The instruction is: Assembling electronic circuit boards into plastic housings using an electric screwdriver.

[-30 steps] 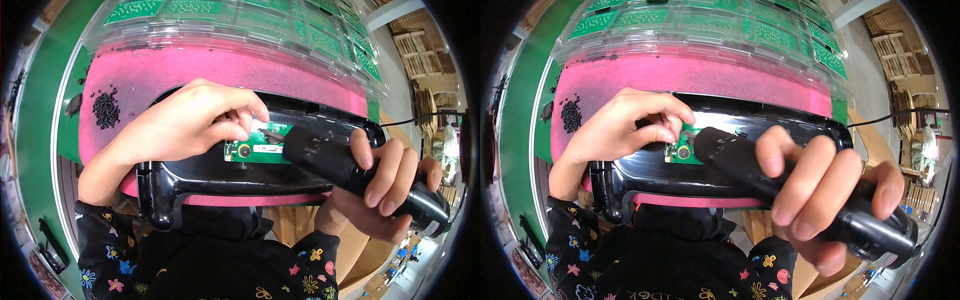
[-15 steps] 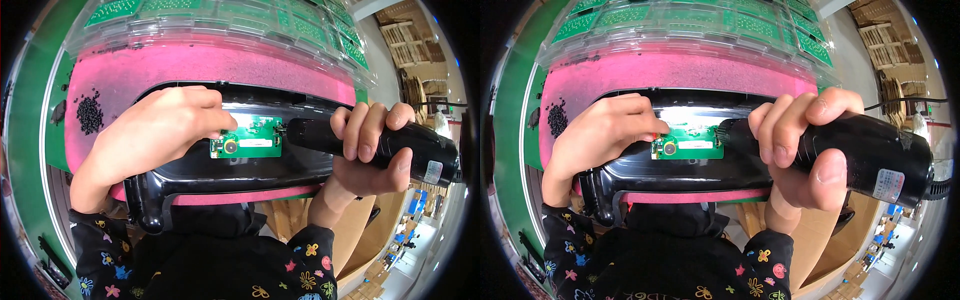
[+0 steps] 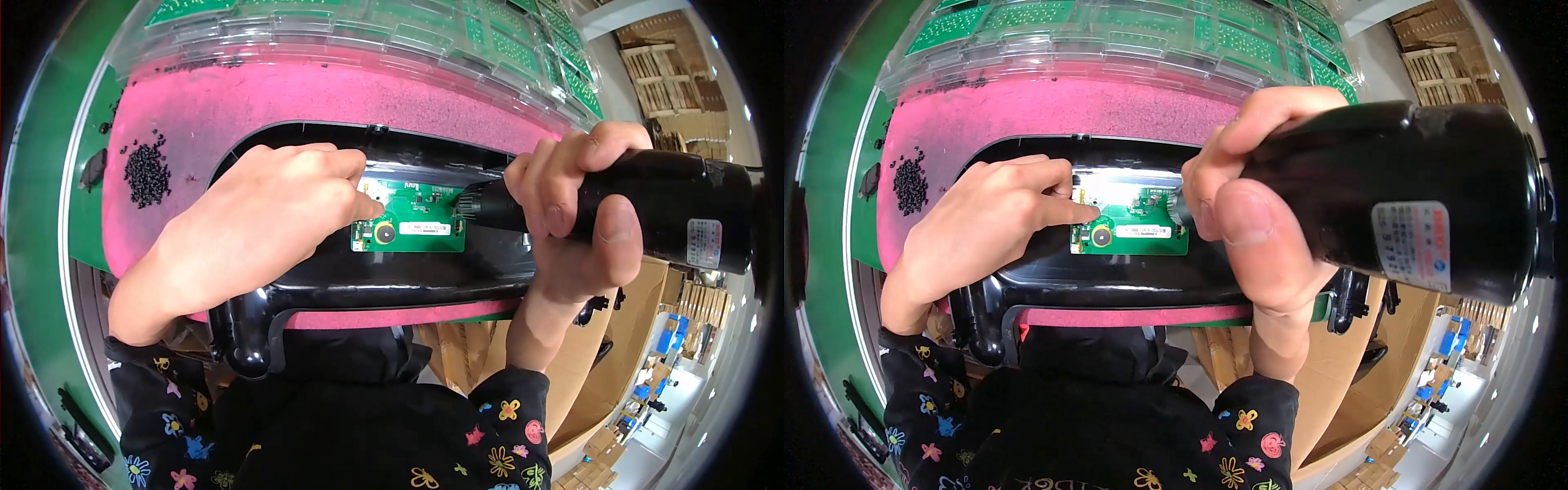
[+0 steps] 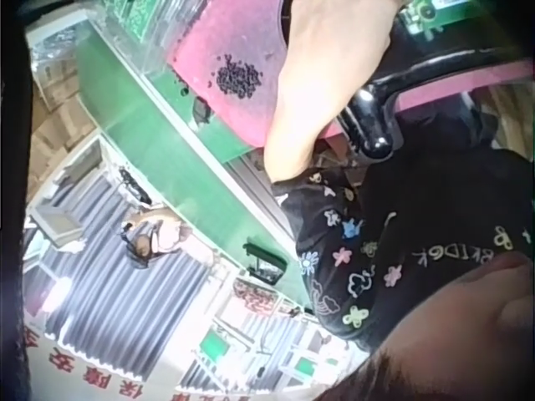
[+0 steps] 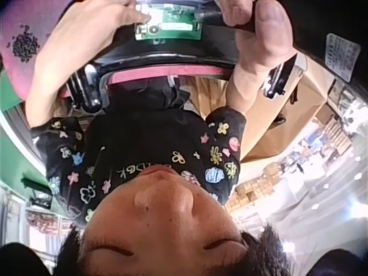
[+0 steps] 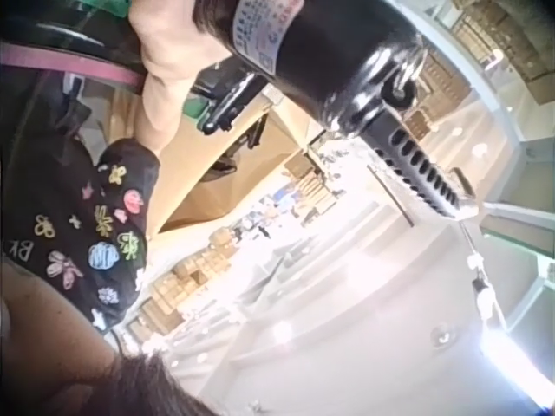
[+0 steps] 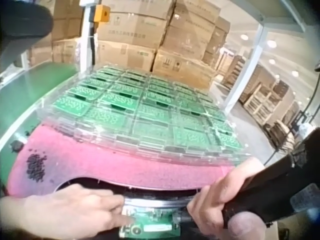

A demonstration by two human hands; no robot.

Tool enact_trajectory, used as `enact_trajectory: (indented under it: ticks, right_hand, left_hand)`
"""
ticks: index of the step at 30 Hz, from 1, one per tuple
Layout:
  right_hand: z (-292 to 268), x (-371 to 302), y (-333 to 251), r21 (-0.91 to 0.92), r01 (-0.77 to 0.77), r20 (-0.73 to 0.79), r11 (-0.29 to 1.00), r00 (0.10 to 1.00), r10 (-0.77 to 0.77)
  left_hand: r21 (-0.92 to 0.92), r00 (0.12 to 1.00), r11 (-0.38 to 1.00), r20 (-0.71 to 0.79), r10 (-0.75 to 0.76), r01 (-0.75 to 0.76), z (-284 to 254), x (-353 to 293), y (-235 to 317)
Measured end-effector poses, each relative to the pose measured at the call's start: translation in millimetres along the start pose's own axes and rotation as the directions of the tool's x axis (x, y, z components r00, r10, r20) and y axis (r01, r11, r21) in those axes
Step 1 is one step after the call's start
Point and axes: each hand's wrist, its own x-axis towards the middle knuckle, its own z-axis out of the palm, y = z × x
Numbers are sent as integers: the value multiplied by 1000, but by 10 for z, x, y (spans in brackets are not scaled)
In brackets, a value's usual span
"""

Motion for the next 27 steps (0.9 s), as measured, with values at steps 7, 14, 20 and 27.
enact_trajectory:
  ticks: [7, 14, 20, 27]
  right_hand:
    - [-104, -28, 42, 88, 26, -14, 996, 1000, -25]
    - [-230, -86, -12, 553, 113, 19, 826, 989, -148]
    - [-202, -190, 6, 666, 157, 28, 730, 972, -234]
    - [-214, -204, 33, 648, 176, 20, 741, 969, -247]
  left_hand:
    - [-73, 998, 996, -40, 51, -53, 73, -1, -22]
    - [-137, 988, 981, -83, 129, -139, 50, 88, -64]
    - [-428, 958, 864, -219, 187, -266, 105, 166, -40]
    - [-502, 956, 828, -265, 128, -250, 117, 194, -21]
